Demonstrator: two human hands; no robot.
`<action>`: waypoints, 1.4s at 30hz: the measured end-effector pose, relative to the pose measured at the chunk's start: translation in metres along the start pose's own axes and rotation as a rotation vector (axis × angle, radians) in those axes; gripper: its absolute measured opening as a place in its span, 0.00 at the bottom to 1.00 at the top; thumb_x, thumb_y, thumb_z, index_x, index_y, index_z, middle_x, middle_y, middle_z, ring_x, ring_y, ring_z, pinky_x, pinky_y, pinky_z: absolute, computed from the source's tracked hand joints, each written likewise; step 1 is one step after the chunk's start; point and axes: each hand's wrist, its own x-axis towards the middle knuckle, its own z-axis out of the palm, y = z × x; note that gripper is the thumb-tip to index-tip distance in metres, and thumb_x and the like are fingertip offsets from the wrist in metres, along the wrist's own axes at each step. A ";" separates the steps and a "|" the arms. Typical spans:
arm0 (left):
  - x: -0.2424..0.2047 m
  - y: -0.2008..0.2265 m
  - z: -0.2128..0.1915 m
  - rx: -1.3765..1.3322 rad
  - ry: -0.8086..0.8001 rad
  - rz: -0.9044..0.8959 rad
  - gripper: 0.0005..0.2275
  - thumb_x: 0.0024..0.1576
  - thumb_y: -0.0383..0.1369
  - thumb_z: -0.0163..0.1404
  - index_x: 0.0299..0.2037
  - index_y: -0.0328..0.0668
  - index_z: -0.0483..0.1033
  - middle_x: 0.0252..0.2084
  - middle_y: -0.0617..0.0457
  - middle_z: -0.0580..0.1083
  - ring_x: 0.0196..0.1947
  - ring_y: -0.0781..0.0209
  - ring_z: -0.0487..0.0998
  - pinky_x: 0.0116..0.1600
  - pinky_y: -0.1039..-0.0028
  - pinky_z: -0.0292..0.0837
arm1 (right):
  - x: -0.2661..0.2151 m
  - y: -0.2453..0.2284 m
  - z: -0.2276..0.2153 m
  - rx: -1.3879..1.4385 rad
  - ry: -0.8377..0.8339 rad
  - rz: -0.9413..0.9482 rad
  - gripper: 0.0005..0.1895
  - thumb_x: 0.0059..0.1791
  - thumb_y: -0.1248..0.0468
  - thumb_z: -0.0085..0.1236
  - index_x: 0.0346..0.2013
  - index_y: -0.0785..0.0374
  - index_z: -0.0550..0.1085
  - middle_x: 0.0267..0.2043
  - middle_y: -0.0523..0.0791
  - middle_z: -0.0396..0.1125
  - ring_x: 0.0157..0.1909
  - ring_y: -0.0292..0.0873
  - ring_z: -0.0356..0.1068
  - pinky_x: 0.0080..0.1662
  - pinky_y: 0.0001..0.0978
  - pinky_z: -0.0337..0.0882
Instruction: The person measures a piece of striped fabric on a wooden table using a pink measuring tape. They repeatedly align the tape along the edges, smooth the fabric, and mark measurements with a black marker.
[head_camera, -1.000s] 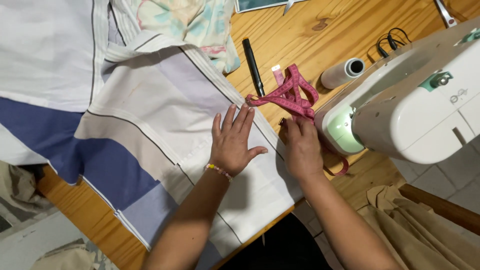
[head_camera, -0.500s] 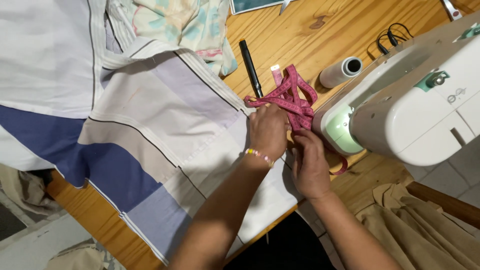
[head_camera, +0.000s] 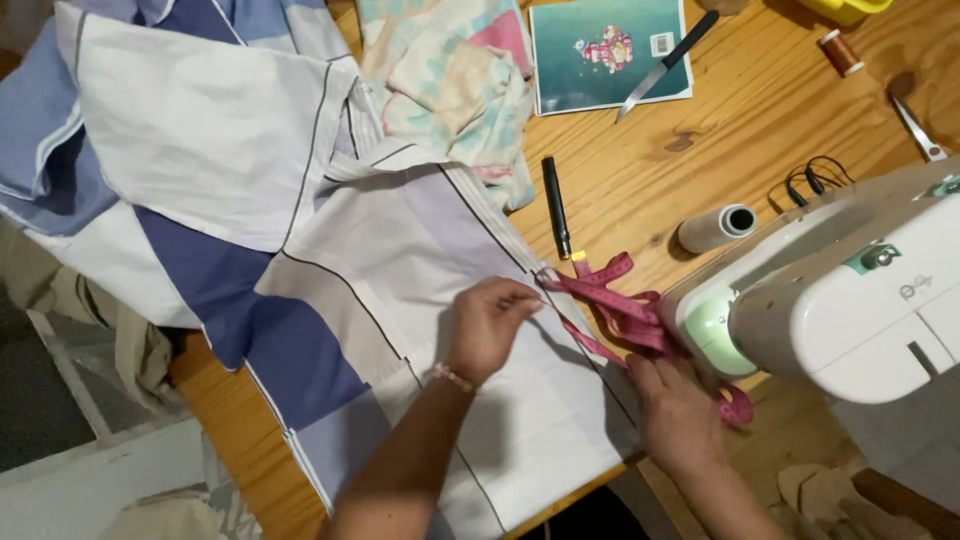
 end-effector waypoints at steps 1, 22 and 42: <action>0.007 -0.006 -0.007 -0.002 0.007 0.007 0.03 0.52 0.35 0.63 0.33 0.52 0.86 0.34 0.61 0.83 0.33 0.69 0.82 0.40 0.79 0.76 | -0.003 0.009 0.014 -0.003 0.009 -0.004 0.25 0.47 0.63 0.48 0.60 0.45 0.68 0.44 0.46 0.67 0.49 0.56 0.70 0.37 0.59 0.74; -0.024 -0.006 0.007 0.219 -0.341 0.014 0.07 0.57 0.35 0.46 0.29 0.58 0.78 0.25 0.66 0.77 0.29 0.66 0.78 0.36 0.70 0.69 | -0.021 -0.014 0.029 0.540 -0.013 0.004 0.07 0.49 0.60 0.53 0.37 0.54 0.78 0.35 0.46 0.76 0.38 0.52 0.75 0.41 0.44 0.69; 0.102 0.031 0.033 -0.079 -0.457 0.752 0.34 0.65 0.09 0.36 0.80 0.52 0.49 0.83 0.44 0.47 0.83 0.39 0.49 0.87 0.51 0.49 | 0.089 -0.072 -0.055 0.010 0.633 -0.170 0.12 0.57 0.53 0.59 0.41 0.57 0.81 0.55 0.44 0.76 0.44 0.53 0.77 0.44 0.47 0.66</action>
